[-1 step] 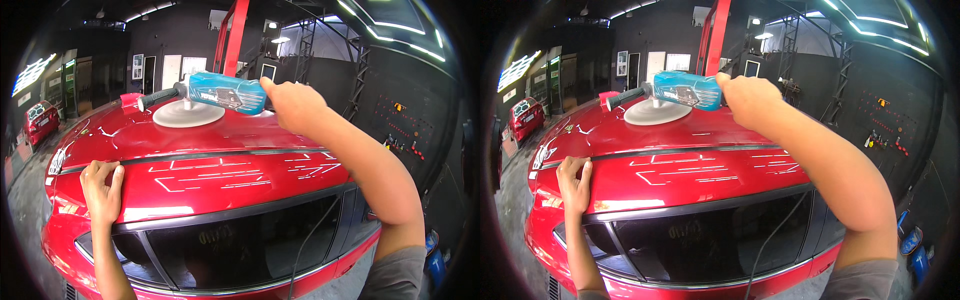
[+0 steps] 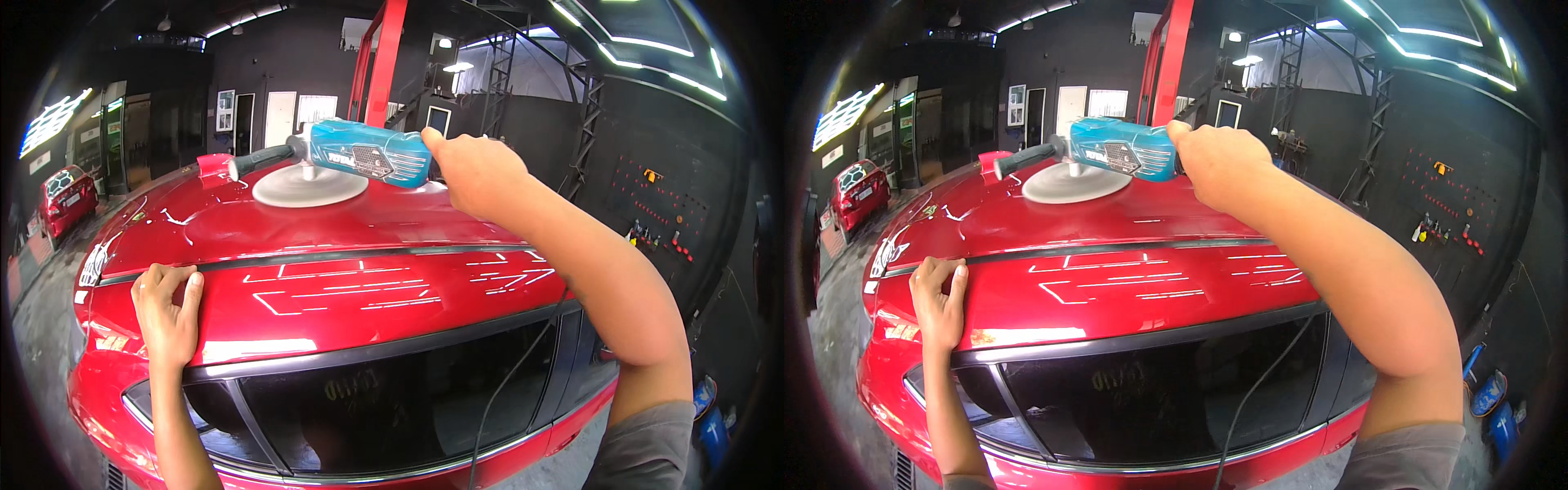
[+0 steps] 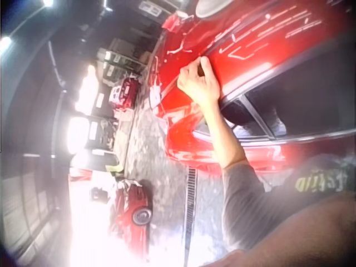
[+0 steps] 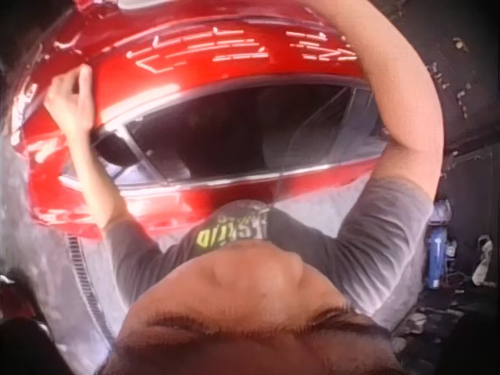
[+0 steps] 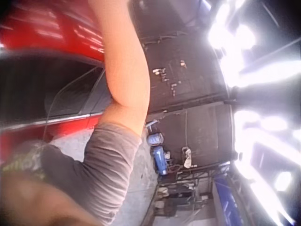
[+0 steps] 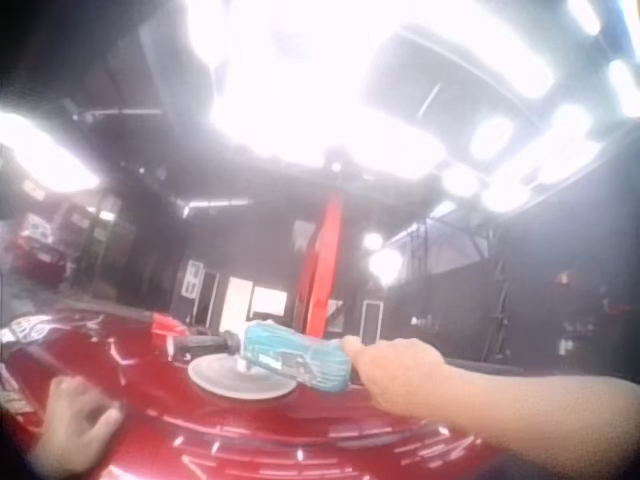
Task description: The person uses a teal electric polisher with a white pad to polish the roof of a red car. The person moves the polisher in circular and linear motions across the roof surface, occasionally touching the roof with the left hand to guide or stabilize the tool.
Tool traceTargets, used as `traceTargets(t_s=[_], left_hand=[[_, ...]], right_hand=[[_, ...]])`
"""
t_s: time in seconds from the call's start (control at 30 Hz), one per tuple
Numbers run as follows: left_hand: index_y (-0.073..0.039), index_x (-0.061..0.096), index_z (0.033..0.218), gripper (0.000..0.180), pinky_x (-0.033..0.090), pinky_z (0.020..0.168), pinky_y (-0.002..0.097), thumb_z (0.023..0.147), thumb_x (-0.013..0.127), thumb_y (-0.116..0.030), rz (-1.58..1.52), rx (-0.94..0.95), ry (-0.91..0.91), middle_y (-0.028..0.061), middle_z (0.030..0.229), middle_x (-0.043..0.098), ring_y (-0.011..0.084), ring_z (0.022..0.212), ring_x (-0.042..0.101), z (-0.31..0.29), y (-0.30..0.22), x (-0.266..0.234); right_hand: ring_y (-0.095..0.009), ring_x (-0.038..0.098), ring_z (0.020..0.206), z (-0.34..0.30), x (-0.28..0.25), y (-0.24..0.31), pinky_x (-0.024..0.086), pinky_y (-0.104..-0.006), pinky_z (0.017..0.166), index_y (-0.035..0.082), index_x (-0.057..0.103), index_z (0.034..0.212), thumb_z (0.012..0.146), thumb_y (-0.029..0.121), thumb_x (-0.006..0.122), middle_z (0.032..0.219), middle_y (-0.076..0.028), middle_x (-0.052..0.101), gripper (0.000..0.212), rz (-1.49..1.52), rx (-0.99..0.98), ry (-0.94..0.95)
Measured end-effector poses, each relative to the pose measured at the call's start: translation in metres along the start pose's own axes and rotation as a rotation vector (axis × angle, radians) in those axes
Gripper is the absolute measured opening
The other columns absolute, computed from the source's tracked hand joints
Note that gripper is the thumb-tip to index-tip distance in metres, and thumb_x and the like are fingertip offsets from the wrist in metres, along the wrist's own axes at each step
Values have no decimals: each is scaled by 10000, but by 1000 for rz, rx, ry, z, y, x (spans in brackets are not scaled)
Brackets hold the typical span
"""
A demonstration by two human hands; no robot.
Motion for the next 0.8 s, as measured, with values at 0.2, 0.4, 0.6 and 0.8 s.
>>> traceTargets(t_s=[0.2, 0.4, 0.6, 0.8], left_hand=[[-43, 822, 1093, 217, 429, 1072, 465, 1033, 752, -239, 12, 53, -43, 109, 996, 685, 329, 1070, 624, -2, -6, -1], [-45, 796, 992, 198, 431, 1035, 473, 1010, 778, -241, -5, -21, -53, 111, 947, 652, 326, 989, 607, 2, -13, 0], [-44, 794, 997, 192, 431, 1033, 472, 1016, 772, -234, -13, 4, -57, 110, 962, 651, 329, 1002, 606, 3, -10, -1], [-51, 808, 1025, 175, 424, 1044, 475, 1014, 776, -222, -19, 3, -67, 105, 967, 657, 330, 1020, 605, 0, -7, 3]], right_hand=[[-451, 783, 1093, -9, 16, -59, 641, -524, 908, 43, 546, 1429, 881, 0, 766, 1125, -250, 795, 592, -73, 99, 39], [-454, 789, 1067, -74, 18, -147, 650, -518, 885, 21, 543, 1430, 854, -6, 785, 1132, -268, 790, 625, -185, 321, 196], [-451, 800, 1033, -123, 24, -200, 654, -519, 872, 18, 548, 1408, 817, -30, 798, 1090, -267, 797, 643, -207, 426, 211], [-456, 797, 1044, -166, 7, -203, 653, -530, 877, 25, 555, 1369, 831, -32, 792, 1088, -258, 799, 591, -239, 485, 239]])
Point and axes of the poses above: each hand's wrist, its own z-axis towards the middle knuckle, its own x-axis out of the palm, y = z × x, the point moved 5 cm from there along z, towards the middle knuckle
